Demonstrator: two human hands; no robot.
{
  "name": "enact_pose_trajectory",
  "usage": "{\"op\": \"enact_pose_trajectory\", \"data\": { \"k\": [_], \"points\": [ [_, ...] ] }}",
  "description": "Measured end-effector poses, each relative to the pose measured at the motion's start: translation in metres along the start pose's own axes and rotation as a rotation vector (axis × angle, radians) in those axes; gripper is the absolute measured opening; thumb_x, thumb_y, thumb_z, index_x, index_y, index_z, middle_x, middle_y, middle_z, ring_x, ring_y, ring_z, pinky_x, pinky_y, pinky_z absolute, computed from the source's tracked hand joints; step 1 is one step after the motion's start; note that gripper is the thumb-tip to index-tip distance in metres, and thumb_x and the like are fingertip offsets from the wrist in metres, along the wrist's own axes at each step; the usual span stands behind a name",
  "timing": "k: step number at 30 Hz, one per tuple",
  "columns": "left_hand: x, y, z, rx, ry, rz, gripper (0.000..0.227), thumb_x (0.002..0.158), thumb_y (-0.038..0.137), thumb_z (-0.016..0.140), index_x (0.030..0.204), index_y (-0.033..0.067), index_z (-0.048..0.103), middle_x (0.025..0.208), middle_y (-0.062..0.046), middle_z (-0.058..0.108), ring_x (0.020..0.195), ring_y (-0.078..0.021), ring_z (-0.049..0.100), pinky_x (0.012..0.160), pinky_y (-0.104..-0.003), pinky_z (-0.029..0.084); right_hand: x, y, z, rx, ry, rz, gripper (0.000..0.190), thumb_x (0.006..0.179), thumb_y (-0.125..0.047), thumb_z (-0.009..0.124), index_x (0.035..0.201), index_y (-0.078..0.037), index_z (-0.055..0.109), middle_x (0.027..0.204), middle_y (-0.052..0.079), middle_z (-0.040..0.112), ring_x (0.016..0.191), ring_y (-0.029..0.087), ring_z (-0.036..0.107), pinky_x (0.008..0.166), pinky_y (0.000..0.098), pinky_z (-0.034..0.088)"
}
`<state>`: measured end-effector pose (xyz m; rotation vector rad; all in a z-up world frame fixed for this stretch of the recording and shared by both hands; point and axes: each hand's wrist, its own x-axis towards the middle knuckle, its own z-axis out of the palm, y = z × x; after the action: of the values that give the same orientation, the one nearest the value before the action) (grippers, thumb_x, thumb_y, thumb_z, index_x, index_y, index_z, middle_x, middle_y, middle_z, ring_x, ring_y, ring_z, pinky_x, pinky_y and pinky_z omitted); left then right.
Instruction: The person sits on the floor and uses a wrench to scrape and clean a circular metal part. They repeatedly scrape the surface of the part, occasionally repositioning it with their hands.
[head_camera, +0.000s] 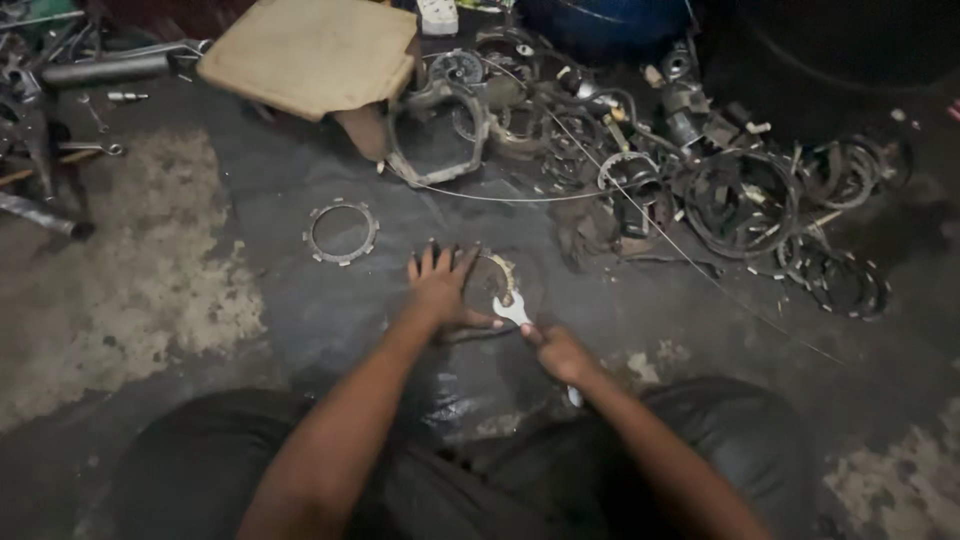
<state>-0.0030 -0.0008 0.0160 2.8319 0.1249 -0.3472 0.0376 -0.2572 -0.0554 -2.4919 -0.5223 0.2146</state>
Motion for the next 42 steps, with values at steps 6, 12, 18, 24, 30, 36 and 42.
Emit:
{"op": "enact_pose_trajectory", "data": {
  "k": [6,12,18,24,30,36,42],
  "points": [
    [-0.002,-0.004,0.001,-0.001,0.003,0.015,0.143,0.048,0.084,0.083,0.163,0.0258,0.021,0.163,-0.018,0.030,0.154,-0.0470,0.013,0.123,-0.064,0.007,-0.003,-0.008,-0.037,0.179,0.198,-0.165,0.024,0.098,-0.015,0.051,0.103,0.000,0.069,0.093,0.020,0.072,0.083,0.038,0.068,0.075,0.0483,0.052],
    [0.001,0.001,-0.009,-0.033,-0.026,0.002,0.145,0.043,0.080,0.087,0.162,0.0284,0.020,0.165,-0.015,0.024,0.153,-0.0460,0.008,0.120,-0.065,0.007,0.038,0.009,-0.045,-0.103,0.165,-0.495,0.039,0.115,-0.032,0.049,0.112,0.002,0.069,0.104,0.024,0.070,0.092,0.039,0.066,0.084,0.0451,0.052],
    [0.014,0.000,-0.023,0.121,-0.112,0.106,0.146,0.045,0.076,0.088,0.164,0.0361,0.013,0.172,-0.018,0.002,0.156,-0.0487,-0.006,0.120,-0.066,0.004,0.043,0.029,-0.081,0.250,0.072,-0.114,0.039,0.103,-0.034,0.060,0.092,0.002,0.069,0.082,0.016,0.068,0.075,0.028,0.062,0.073,0.0422,0.050],
    [0.013,-0.005,-0.017,-0.072,-0.249,-0.031,0.152,0.049,0.079,0.084,0.165,0.0311,-0.002,0.173,-0.015,-0.005,0.156,-0.0470,-0.009,0.122,-0.066,0.001,0.023,-0.015,-0.097,0.261,-0.133,-0.207,0.032,0.095,-0.031,0.060,0.101,-0.002,0.071,0.082,0.012,0.072,0.073,0.018,0.064,0.070,0.0403,0.051],
    [0.008,-0.006,-0.019,-0.046,-0.228,-0.011,0.151,0.049,0.081,0.085,0.165,0.0295,0.003,0.172,-0.017,-0.005,0.156,-0.0466,-0.011,0.122,-0.065,0.001,0.056,-0.020,-0.103,0.026,0.050,-0.200,0.051,0.111,-0.037,0.062,0.081,0.004,0.062,0.069,0.022,0.058,0.064,0.026,0.053,0.066,0.0430,0.046],
    [0.014,-0.006,-0.020,0.009,-0.263,-0.011,0.149,0.048,0.082,0.084,0.164,0.0334,0.004,0.172,-0.015,-0.004,0.155,-0.0458,-0.009,0.122,-0.064,0.001,0.067,-0.041,-0.103,-0.541,-0.197,-0.480,0.036,0.089,-0.045,0.067,0.084,-0.011,0.078,0.071,0.020,0.069,0.064,0.040,0.067,0.058,0.0504,0.049],
    [0.007,-0.002,-0.027,0.011,-0.271,0.016,0.147,0.050,0.079,0.086,0.165,0.0345,0.005,0.171,-0.018,-0.002,0.156,-0.0463,-0.008,0.123,-0.062,0.002,0.043,-0.053,-0.077,-0.138,-0.255,-0.507,0.031,0.092,-0.036,0.064,0.093,-0.009,0.079,0.073,0.020,0.071,0.061,0.040,0.068,0.058,0.0503,0.053]
  ]
}}
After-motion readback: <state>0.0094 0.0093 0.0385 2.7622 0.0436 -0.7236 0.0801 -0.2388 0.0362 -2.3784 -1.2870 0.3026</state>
